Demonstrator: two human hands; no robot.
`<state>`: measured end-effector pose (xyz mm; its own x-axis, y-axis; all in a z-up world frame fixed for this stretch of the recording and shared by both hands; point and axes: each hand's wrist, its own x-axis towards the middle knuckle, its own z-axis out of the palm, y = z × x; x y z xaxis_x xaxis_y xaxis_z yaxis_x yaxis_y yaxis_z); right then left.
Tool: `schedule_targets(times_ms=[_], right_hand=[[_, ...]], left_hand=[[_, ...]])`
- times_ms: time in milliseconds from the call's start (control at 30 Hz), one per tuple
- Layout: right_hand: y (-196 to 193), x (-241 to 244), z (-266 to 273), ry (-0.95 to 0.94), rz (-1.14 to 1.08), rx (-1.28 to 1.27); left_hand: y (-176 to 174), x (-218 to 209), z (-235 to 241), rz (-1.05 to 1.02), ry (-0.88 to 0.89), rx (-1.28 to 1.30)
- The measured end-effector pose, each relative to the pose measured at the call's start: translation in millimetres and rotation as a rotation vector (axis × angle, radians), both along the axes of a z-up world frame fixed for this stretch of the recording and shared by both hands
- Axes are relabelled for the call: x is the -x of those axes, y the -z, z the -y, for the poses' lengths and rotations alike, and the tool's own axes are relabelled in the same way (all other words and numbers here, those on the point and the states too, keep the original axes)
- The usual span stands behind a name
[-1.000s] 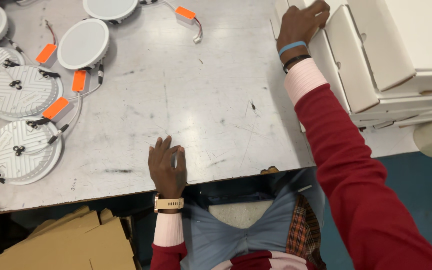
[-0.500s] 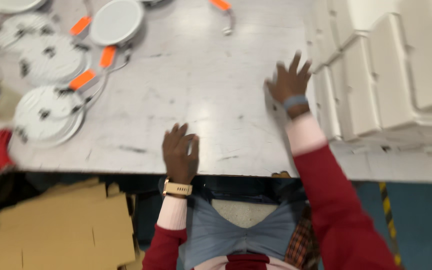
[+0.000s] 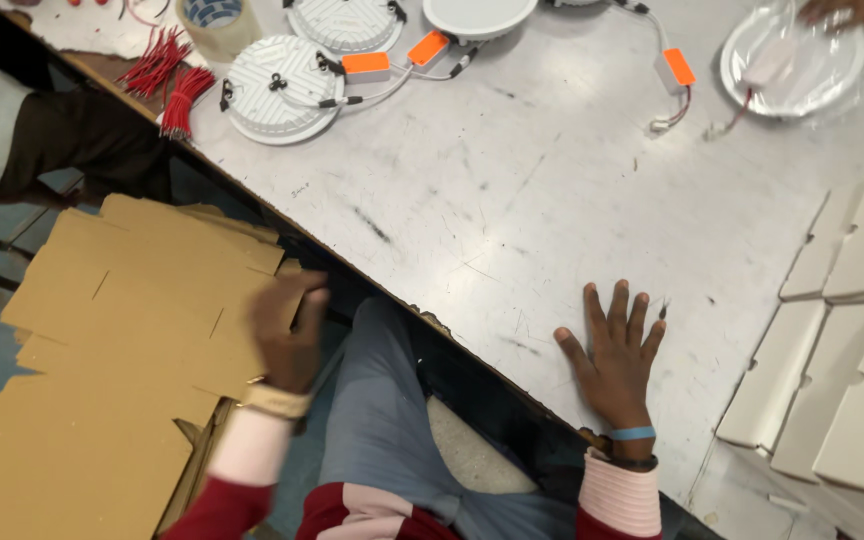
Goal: The person assembles flat cardboard boxes, places a plastic-wrapped LED light fixture into each box, closes the flaps, and stacks the finished packages on the table. The process is repeated for multiple units.
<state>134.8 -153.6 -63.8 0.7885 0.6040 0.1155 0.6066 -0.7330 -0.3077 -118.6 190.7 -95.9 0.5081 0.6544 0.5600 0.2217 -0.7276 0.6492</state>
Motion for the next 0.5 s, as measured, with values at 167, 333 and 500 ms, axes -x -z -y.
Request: schedule_targets(times_ms=[167, 333, 500], right_hand=[[3, 1, -1, 0.015, -0.019, -0.026], [-1, 1, -2, 0.009, 0.008, -0.040], [-4, 2, 0, 0.022, -0.030, -0.057]], left_hand=[[74, 117, -51, -0.938, -0.374, 0.273], [102, 141, -64, -1.298, -0.241, 0.419], [90, 131, -88, -1.372, -0.062, 0.269]])
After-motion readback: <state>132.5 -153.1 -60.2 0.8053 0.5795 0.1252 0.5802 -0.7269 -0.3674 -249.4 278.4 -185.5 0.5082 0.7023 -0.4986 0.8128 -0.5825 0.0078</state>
